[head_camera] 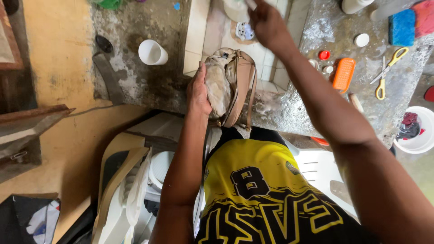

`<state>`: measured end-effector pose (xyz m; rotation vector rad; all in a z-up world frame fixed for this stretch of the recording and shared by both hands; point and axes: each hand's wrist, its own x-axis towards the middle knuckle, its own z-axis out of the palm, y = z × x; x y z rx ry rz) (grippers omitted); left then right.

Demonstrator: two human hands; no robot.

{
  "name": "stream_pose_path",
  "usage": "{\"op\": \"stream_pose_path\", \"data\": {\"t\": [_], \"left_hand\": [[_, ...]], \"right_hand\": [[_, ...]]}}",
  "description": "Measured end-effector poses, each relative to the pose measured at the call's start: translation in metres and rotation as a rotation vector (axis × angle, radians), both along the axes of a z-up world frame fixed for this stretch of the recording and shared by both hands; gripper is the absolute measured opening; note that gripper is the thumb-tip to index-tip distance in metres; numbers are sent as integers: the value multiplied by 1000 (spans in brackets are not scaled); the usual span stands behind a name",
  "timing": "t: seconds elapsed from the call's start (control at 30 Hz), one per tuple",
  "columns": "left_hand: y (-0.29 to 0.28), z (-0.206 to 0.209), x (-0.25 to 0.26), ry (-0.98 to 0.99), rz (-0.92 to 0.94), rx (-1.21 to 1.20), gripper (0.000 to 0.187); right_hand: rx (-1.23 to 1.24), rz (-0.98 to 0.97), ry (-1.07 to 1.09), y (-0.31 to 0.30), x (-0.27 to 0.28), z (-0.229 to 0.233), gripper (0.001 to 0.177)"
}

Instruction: The person cleans a small tan bag using a toothbrush and a soapy liquid at a stone counter area, scrubbing different sections of the bag's exterior and interior.

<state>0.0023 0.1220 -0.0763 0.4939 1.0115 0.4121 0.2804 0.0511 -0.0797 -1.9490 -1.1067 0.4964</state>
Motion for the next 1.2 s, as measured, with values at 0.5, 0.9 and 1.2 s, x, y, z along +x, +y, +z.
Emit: {"op": "stream_pose_path", "data": {"t": [0.5,0.9,1.2], "left_hand": [[2,-47,43,-226,255,-77,56],[2,-6,60,-323,289,-118,63],[10,-67,43,-417,310,-73,64]], "right_hand": [[-349,222,-399,-65,-168,103,84],[-418,113,-465,-50,-172,125,78],[-442,203,-528,-60,-194,122,86]]}}
